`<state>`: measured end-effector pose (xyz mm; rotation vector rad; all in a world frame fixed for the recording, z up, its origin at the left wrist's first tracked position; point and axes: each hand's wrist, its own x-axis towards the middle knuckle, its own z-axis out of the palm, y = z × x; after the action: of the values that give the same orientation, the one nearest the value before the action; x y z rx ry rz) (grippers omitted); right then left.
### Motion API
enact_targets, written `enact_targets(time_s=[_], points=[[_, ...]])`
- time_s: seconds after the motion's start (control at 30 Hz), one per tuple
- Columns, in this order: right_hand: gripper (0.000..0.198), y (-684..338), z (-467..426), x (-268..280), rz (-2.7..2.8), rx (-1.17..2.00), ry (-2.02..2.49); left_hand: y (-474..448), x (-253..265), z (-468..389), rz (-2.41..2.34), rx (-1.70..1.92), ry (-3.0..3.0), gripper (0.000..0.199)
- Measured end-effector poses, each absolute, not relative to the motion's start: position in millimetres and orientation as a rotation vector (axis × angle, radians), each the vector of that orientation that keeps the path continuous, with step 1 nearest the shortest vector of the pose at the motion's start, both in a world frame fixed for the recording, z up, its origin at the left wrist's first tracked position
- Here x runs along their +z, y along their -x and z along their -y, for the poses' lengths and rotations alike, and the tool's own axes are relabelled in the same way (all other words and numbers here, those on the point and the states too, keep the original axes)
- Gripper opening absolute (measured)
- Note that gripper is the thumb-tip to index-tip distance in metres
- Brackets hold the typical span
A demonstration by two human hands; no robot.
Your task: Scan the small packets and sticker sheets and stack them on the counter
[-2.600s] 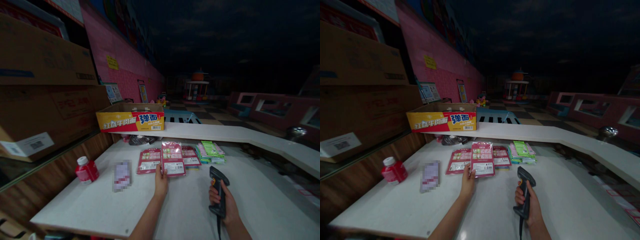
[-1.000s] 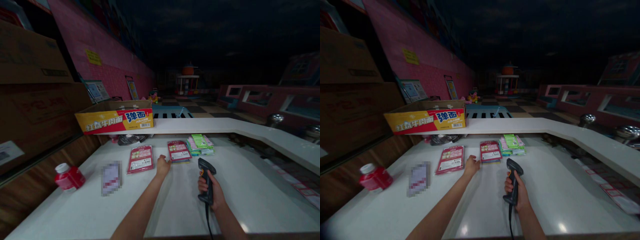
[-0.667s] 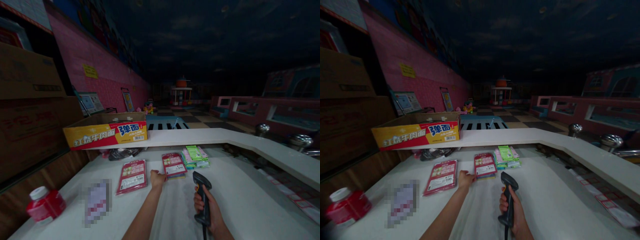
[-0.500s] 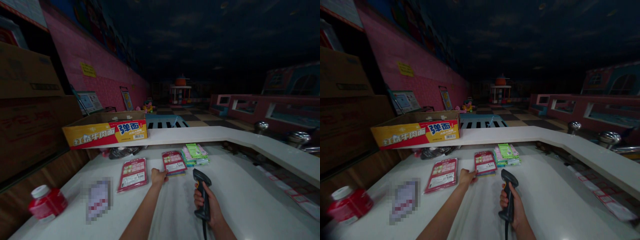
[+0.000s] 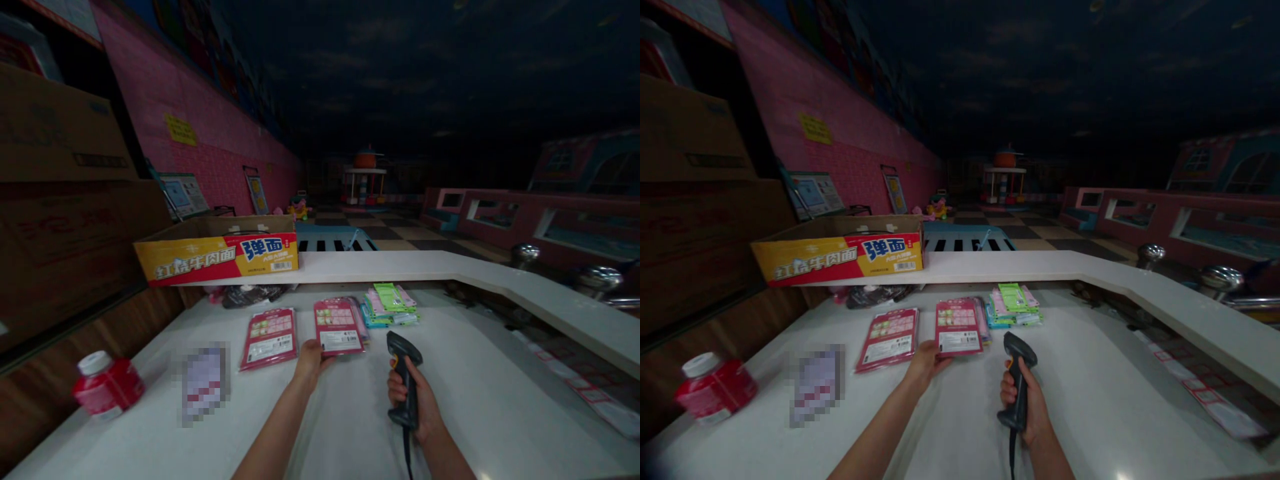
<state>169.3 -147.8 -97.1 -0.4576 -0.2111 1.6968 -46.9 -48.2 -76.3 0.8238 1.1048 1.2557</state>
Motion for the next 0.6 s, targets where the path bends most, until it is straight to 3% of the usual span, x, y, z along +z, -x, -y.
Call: enact_targets(time_s=[0.23, 0.6], points=[[0.035, -167.4, 152.7, -98.8, 0.271, 1.645, 0.537, 72.7, -94.4, 72.4, -0.933, 1.524, -0.939, 0.048], [0.038, -132.6, 171.9, -67.4, 0.724, 1.440, 1.128, 77.1, -109.7, 71.3, -0.920, 1.630, -0.926, 0.056]])
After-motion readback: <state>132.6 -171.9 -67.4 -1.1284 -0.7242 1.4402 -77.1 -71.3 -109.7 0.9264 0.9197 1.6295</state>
